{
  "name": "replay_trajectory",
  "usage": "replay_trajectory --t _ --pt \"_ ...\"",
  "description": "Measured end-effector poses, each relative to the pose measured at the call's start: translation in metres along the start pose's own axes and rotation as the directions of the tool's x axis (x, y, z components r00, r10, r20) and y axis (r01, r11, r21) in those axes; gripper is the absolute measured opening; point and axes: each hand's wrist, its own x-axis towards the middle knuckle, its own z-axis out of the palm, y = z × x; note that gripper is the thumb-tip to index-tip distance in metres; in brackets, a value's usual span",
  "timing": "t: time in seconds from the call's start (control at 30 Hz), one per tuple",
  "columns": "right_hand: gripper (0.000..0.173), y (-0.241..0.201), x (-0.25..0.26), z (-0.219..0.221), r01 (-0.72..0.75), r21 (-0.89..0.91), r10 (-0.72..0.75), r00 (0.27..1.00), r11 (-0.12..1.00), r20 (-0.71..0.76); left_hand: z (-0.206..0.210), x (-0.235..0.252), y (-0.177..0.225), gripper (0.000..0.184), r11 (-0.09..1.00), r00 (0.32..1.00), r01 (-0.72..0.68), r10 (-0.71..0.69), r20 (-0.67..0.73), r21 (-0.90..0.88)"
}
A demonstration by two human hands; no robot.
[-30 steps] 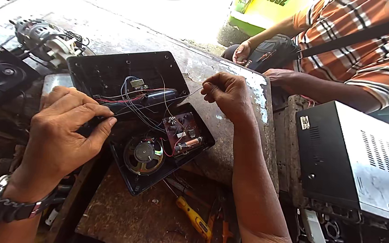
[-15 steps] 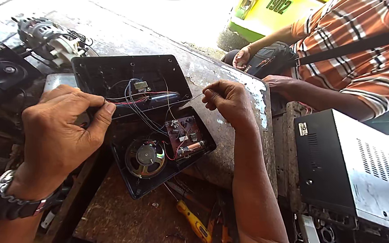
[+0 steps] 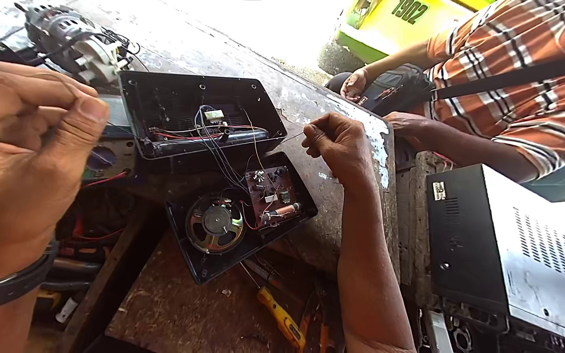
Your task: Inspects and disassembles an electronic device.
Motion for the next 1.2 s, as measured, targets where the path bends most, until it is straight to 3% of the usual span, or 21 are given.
replay_trajectory --t 0.13,0.23,0.4,0.57,0.67,0.73,0.77,0.83,0.9,0.93,1.0,1.03,1.1,1.2 --pt "0.011 0.002 0.002 0.000 -0.004 -0.027 0.003 0.999 1.000 -0.041 -0.008 0.018 0.028 0.025 0.991 0.985 0.136 -0.134 -0.111 0.011" --pt "0.012 0.006 0.003 0.001 -0.037 -0.087 0.033 0.998 0.996 -0.056 -0.020 0.017 0.014 0.031 0.969 0.959 0.247 -0.243 -0.145 0.005" --pt "0.015 0.016 0.006 0.006 -0.033 -0.201 0.028 0.999 0.979 -0.028 -0.026 0.003 0.011 0.030 0.968 0.956 0.252 -0.251 -0.152 -0.017" --pt "0.024 0.018 0.007 0.004 -0.030 -0.220 0.020 0.999 0.975 -0.048 -0.038 -0.014 -0.002 0.042 0.858 0.971 0.227 -0.165 -0.170 0.460" --pt "0.037 0.019 0.009 0.002 -0.036 -0.240 0.012 0.995 0.970 -0.098 -0.044 -0.038 0.004 0.046 0.780 0.957 0.275 -0.165 -0.240 0.562" --pt "0.028 0.017 0.009 -0.001 -0.023 -0.231 -0.007 0.992 0.973 -0.127 -0.044 -0.068 0.021 0.047 0.757 0.939 0.324 -0.183 -0.293 0.568" --pt "0.019 0.015 0.008 -0.004 0.003 -0.210 -0.029 0.992 0.978 -0.122 -0.041 -0.075 0.034 0.045 0.775 0.953 0.284 -0.160 -0.259 0.565" --pt "0.029 0.011 0.007 -0.009 0.084 -0.141 -0.100 0.989 0.986 -0.113 -0.025 -0.077 0.062 0.039 0.864 0.998 0.017 0.018 -0.065 0.504" --pt "0.017 0.005 0.005 -0.010 0.161 -0.050 -0.167 0.971 0.986 -0.169 0.010 -0.064 0.094 0.030 0.873 0.960 -0.280 0.252 0.121 0.399" --pt "0.018 0.001 0.004 -0.009 0.174 -0.019 -0.174 0.963 0.985 -0.207 0.028 -0.061 0.106 0.026 0.867 0.940 -0.335 0.280 0.194 0.370" --pt "0.030 -0.004 0.001 -0.011 0.165 0.006 -0.159 0.960 0.986 -0.230 0.058 -0.060 0.111 0.033 0.876 0.917 -0.346 0.238 0.320 0.338" --pt "0.027 -0.003 0.000 -0.014 0.149 -0.003 -0.147 0.969 0.989 -0.201 0.070 -0.059 0.108 0.038 0.889 0.906 -0.330 0.204 0.370 0.317" --pt "0.019 -0.002 -0.008 -0.021 0.099 -0.021 -0.100 0.992 0.995 -0.071 0.088 -0.057 0.101 0.043 0.911 0.887 -0.300 0.158 0.435 0.282" --pt "0.027 -0.008 -0.030 -0.023 0.077 -0.071 -0.072 0.995 0.994 0.066 0.108 -0.052 0.097 0.052 0.915 0.854 -0.294 0.123 0.506 0.274"
